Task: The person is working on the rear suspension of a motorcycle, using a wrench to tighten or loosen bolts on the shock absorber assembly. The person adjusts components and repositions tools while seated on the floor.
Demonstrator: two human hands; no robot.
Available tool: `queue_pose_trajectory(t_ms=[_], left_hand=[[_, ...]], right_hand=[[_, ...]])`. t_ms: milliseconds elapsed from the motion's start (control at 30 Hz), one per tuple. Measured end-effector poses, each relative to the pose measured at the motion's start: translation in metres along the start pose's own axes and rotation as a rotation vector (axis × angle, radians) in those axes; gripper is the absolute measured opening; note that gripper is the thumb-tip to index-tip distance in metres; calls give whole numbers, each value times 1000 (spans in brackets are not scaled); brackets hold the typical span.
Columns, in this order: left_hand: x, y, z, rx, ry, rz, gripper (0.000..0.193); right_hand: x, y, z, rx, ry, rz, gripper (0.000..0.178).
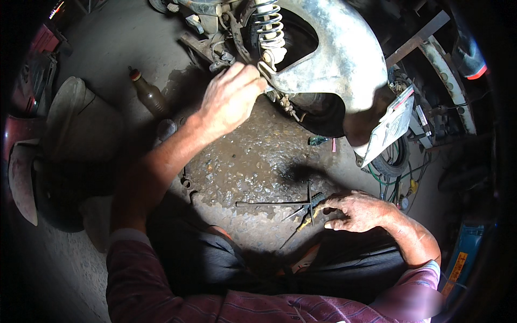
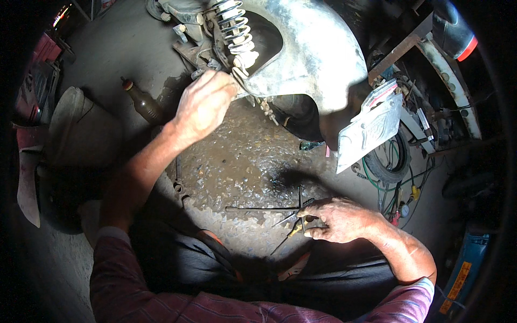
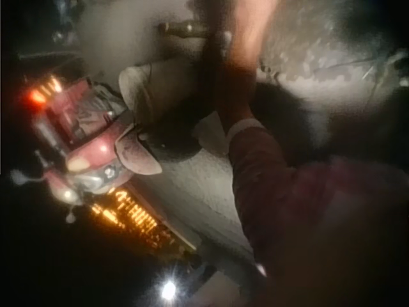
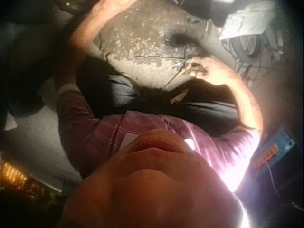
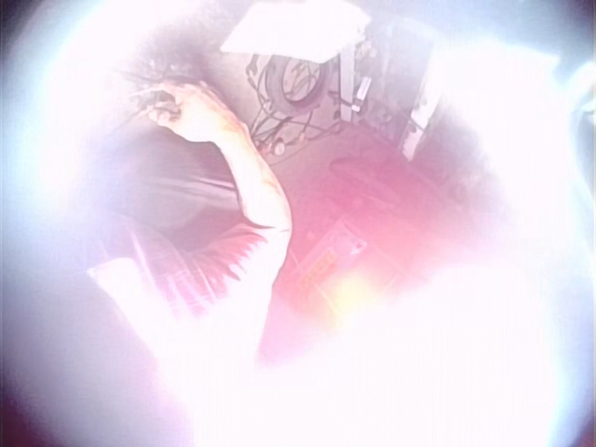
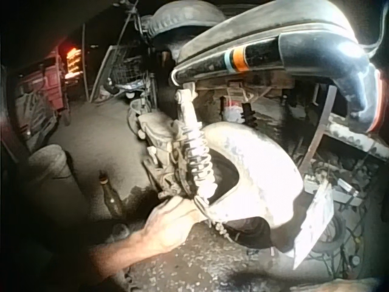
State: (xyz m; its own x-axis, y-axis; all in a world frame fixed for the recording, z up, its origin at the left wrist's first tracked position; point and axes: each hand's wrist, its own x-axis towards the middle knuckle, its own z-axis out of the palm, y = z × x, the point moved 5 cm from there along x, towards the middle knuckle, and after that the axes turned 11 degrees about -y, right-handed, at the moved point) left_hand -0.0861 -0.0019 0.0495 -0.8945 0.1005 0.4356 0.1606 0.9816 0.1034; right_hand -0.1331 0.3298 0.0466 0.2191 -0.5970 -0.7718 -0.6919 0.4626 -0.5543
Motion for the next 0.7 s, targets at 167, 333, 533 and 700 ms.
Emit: queue_pose_trajectory(t_ms=[167,333,533,700], left_hand=[[-9,5,-10,-25,111,48,22],[-10,6,-13,30,129,51,27],[-4,5,-13,-9,50,84,26],[-3,2,-19,-13,-11,110,30]], right_hand=[[-3,1,0,-63,29,-11,49],[-6,6,3,-38,31,8,50],[-9,2,1,15,59,-54,52],[-12,3,0,44,46,-59,53]])
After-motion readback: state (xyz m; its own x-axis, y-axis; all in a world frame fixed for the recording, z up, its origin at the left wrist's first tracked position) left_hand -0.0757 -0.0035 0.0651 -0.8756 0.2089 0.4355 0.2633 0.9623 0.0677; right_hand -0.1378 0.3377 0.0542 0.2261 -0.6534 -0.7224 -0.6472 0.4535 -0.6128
